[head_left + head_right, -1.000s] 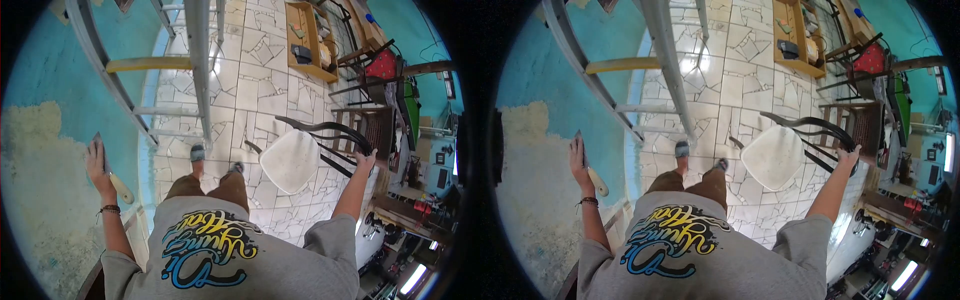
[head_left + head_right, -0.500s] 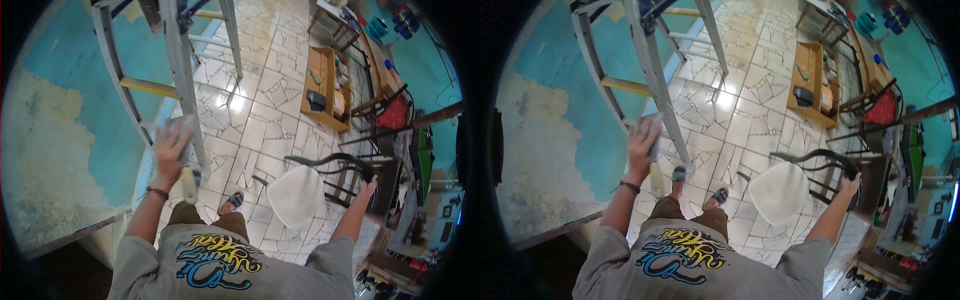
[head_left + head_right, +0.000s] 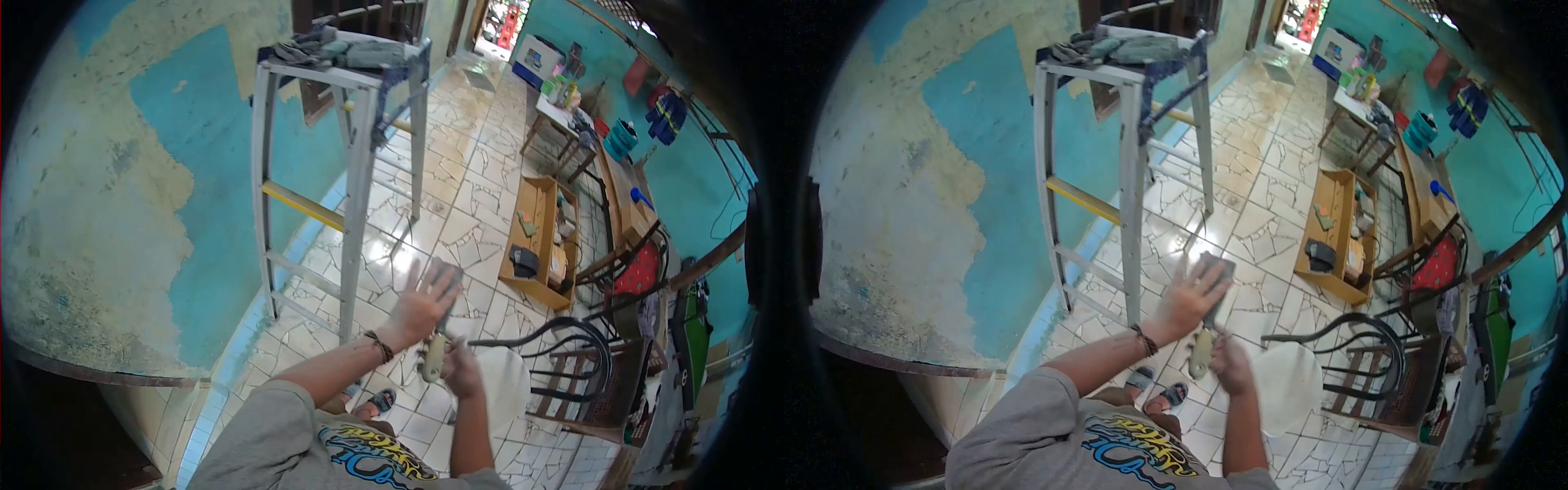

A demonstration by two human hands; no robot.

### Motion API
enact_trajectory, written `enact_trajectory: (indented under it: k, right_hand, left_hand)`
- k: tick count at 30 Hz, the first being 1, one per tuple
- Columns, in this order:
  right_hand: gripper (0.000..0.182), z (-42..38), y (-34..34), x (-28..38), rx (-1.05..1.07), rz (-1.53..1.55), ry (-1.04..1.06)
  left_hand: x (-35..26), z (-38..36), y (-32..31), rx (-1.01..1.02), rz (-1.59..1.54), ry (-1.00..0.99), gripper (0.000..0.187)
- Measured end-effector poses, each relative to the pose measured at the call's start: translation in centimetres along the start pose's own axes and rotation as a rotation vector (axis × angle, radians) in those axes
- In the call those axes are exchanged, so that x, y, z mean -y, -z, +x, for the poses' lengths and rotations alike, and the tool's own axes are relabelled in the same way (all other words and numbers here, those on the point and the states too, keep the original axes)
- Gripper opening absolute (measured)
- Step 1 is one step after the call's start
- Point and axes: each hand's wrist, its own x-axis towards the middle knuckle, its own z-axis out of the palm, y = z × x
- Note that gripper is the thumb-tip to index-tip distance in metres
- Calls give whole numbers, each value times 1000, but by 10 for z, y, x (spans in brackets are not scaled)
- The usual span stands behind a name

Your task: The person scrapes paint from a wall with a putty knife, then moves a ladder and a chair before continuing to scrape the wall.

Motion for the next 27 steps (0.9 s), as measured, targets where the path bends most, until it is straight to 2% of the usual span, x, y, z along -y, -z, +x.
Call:
enact_trajectory:
  k: [1,2,4,7,8,9,10,11,12,14,16,17,18,20,21,22,24,25,27]
  right_hand:
    - [58,-1,-31,-13,61,51,-45]
    - [47,-1,-58,-13,51,67,-18]
    - [24,-4,-82,-11,-23,110,-125]
    - [16,-3,-98,-9,-237,-33,-55]
    - [15,-5,-90,-16,-310,-25,-27]
    - [17,-5,-81,-21,-371,-92,-3]
    - [18,-4,-74,-26,-436,-157,24]
    - [18,-6,-70,-28,-431,-129,28]
    - [19,-5,-72,-29,-425,-100,33]
    - [21,-4,-95,-29,-439,-153,47]
    - [24,10,-106,-41,-409,-214,59]
    - [26,15,-103,-52,-378,-252,54]
    - [28,18,-98,-59,-356,-290,39]
    - [19,20,-92,-69,-364,-233,-4]
    - [18,19,-96,-66,-395,-196,-10]
    - [18,18,-100,-62,-424,-157,-11]
    - [20,9,-87,-52,-449,-166,-19]
    - [21,5,-74,-48,-448,-193,-23]
    - [22,-3,-54,-46,-480,-239,-38]
  left_hand:
    - [-3,-2,8,28,33,-34,45]
    - [1,-7,4,44,64,-69,46]
    - [18,-16,10,-24,18,-125,44]
    - [85,-34,6,-265,-94,153,40]
    - [124,-41,-2,-448,-223,396,37]
    - [159,-39,11,-562,-299,594,47]
    - [189,-40,13,-721,-346,875,61]
    - [252,-49,-29,-819,-528,1148,74]
    - [301,-51,-61,-926,-810,1366,76]
    - [332,-45,-36,-754,-1409,1599,64]
    - [342,-34,-27,-732,-1775,1264,51]
    - [331,-17,-17,-954,-1913,1250,31]
    - [339,-8,-21,-997,-1962,1229,27]
    - [350,-18,-41,-1078,-2042,1243,23]
    - [339,-17,-29,-1071,-2033,1247,27]
    - [336,-20,-26,-1104,-2094,1275,20]
    - [328,-26,-20,-1077,-1978,1367,16]
    - [322,-30,-13,-1098,-1952,1399,8]
    - [304,-47,8,-1151,-1900,1415,9]
